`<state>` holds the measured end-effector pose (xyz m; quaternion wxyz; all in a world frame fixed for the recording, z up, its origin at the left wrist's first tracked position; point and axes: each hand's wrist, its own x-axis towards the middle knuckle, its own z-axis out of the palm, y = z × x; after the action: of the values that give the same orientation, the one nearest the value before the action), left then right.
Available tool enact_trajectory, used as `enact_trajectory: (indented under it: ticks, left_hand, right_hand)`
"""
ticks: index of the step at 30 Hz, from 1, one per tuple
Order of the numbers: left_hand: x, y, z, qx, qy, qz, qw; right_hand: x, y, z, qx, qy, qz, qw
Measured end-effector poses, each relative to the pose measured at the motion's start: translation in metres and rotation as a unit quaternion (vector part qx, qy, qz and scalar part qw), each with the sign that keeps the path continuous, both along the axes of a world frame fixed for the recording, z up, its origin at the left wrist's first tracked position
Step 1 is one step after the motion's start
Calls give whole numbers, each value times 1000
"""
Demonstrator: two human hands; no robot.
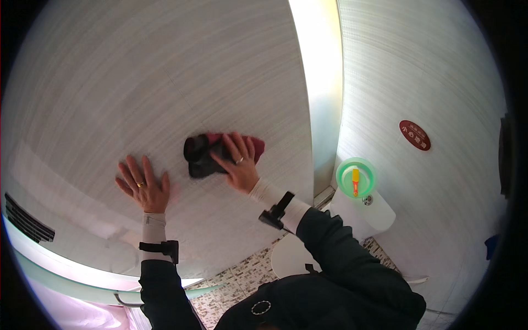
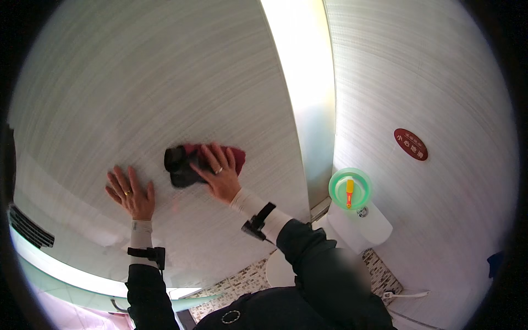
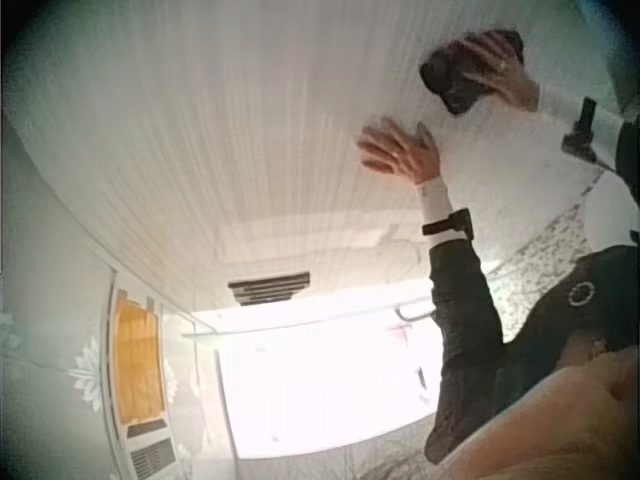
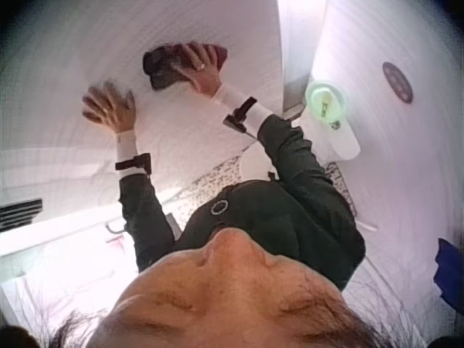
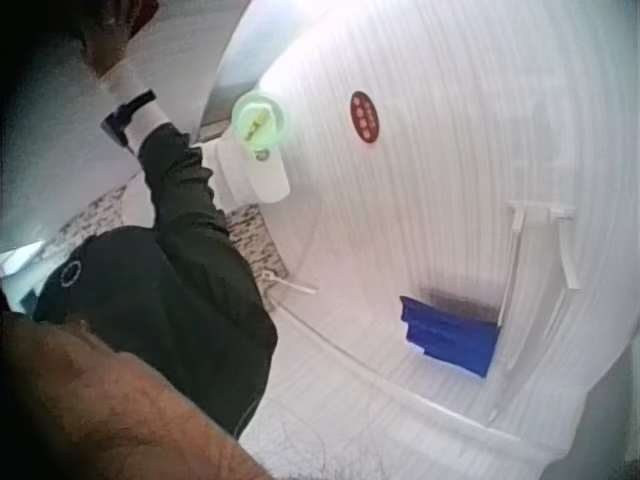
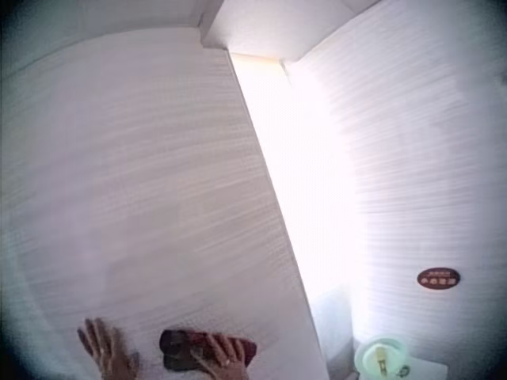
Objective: The recorder is cleaning the bathroom walls and a frosted glass door using a red cloth.
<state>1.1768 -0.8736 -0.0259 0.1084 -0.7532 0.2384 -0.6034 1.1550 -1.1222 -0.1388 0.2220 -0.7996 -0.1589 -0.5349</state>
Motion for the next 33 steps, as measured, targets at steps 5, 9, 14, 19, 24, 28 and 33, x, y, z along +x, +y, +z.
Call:
enact_trajectory:
  ticks: [5, 9, 14, 19, 24, 28, 33]
  left_hand:
    - [-1, 0, 1, 12, -10, 21, 1000]
    - [0, -3, -4, 3, -3, -6, 1000]
    - [-5, 21, -10, -2, 5, 19, 1000]
    - [9, -29, 9, -9, -24, -41, 999]
    - [-5, 22, -8, 35, -12, 29, 999]
    - [2, 15, -8, 30, -34, 13, 999]
    - [10, -9, -2, 27, -37, -12, 999]
  right_hand:
    - [27, -110, 28, 306, -72, -139, 939]
    - [45, -164, -44, 559, -66, -203, 801]
    - [61, -103, -255, 746, 11, -160, 646]
    - [29, -217, -416, 892, 101, 6, 441]
    - [42, -150, -301, 840, 54, -59, 536]
    - [27, -196, -141, 696, 72, 13, 714]
    - [10, -236, 59, 571, -31, 165, 804]
